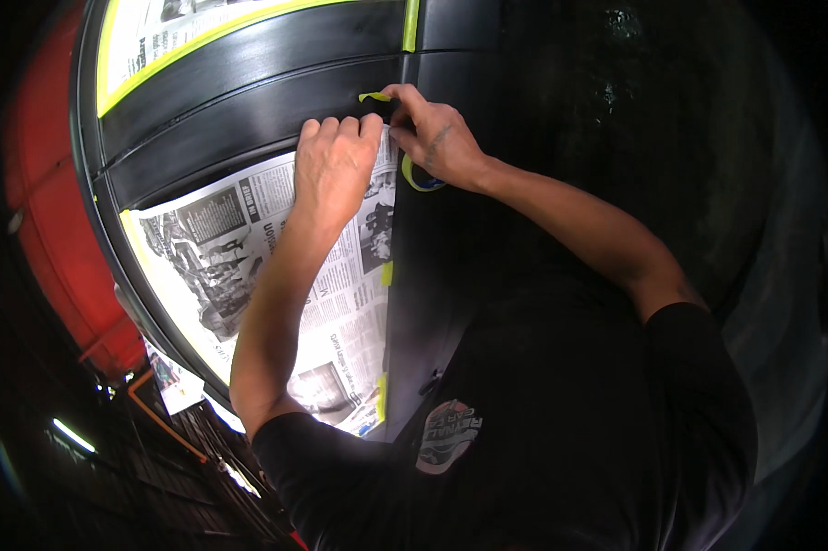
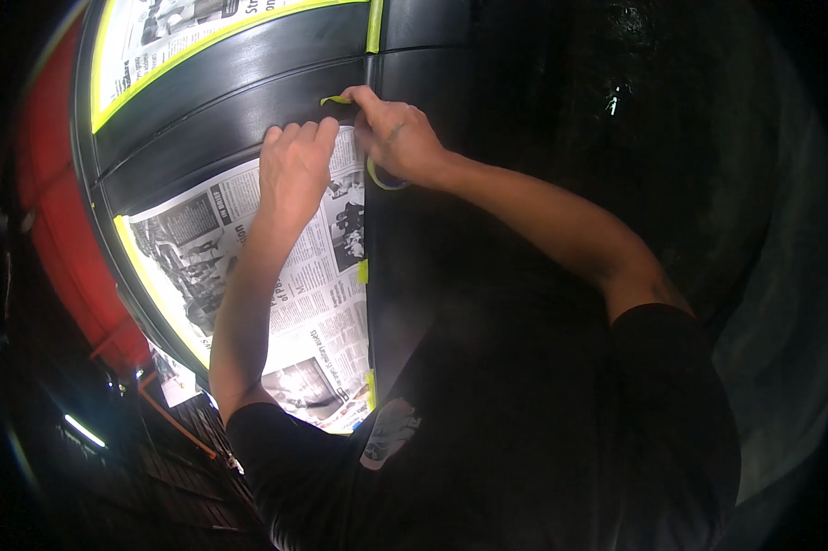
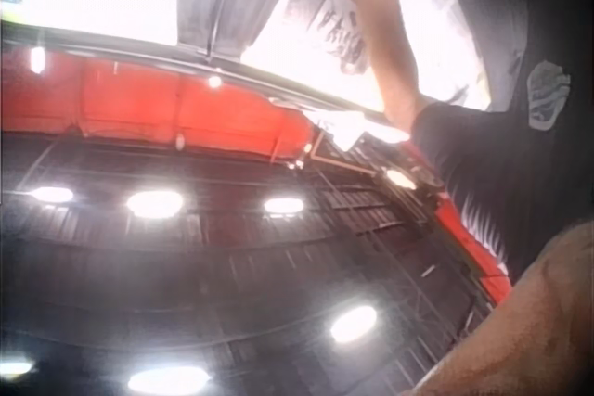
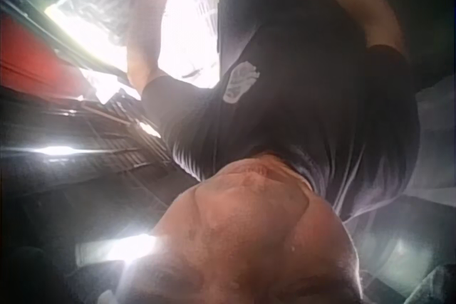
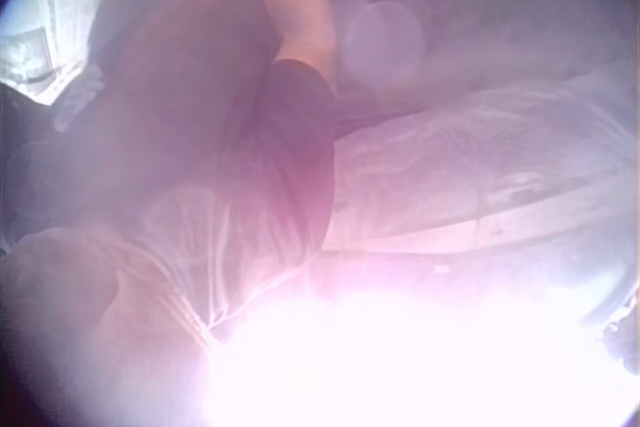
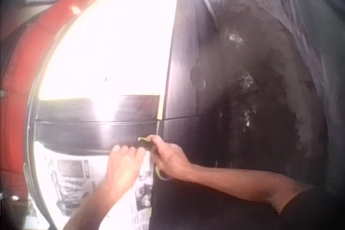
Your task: The person places sheets of newspaper onto the roof and side of a black car. They use a roll of bright green tape to secure the newspaper to the vehicle's surface, smoothing the paper and pressing the tape down along the edges and seams to ensure it stays in place.
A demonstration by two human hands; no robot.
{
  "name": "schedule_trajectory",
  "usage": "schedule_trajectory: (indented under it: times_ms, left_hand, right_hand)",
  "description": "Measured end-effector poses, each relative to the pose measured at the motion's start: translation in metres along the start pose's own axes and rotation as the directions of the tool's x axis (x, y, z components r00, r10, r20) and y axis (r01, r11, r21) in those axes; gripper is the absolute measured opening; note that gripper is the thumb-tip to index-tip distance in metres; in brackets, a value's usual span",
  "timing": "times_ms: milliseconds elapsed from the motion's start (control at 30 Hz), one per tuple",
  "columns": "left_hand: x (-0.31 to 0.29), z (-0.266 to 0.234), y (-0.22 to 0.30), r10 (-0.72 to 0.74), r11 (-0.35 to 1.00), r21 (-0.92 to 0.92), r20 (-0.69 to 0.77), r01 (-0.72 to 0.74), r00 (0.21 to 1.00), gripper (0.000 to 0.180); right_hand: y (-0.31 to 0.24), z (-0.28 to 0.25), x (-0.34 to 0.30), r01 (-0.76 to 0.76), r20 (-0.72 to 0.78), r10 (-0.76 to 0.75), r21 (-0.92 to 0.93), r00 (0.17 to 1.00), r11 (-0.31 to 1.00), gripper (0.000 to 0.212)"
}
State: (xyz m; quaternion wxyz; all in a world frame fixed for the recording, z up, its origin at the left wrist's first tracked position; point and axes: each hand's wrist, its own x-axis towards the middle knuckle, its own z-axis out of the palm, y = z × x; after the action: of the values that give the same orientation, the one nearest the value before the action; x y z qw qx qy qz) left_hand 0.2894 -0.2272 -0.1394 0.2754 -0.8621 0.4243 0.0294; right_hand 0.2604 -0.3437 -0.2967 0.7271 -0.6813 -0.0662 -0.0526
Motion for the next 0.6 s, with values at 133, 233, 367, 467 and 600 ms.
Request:
schedule_trajectory:
  times_ms: [133,233,367,467,600]
  left_hand:
    - [-0.005,0.007,-0.001,0.054,0.998,-0.011,-0.045,-0.054,0.998,0.011]
    - [-0.006,0.011,-0.002,0.058,0.998,-0.007,-0.074,-0.058,0.996,0.011]
    - [-0.009,0.013,-0.003,0.047,0.997,-0.058,-0.108,-0.053,0.993,0.014]
    - [-0.01,0.016,-0.003,0.009,0.992,-0.125,-0.164,-0.03,0.986,0.019]
    - [-0.01,0.017,-0.002,-0.012,0.983,-0.184,-0.177,-0.021,0.984,0.025]
  right_hand:
    - [0.001,0.001,0.0,0.061,-0.033,-0.064,-0.078,0.997,0.995,0.05]
    - [0.008,0.0,0.0,0.044,-0.024,-0.044,0.002,0.999,0.999,0.052]
    - [0.007,-0.004,-0.006,0.046,-0.035,-0.043,0.094,0.998,0.994,0.053]
    - [0.007,-0.003,-0.009,0.005,-0.005,-0.004,0.159,1.0,0.987,0.053]
    - [0.01,-0.005,-0.013,-0.082,0.002,0.083,0.202,0.997,0.976,0.051]
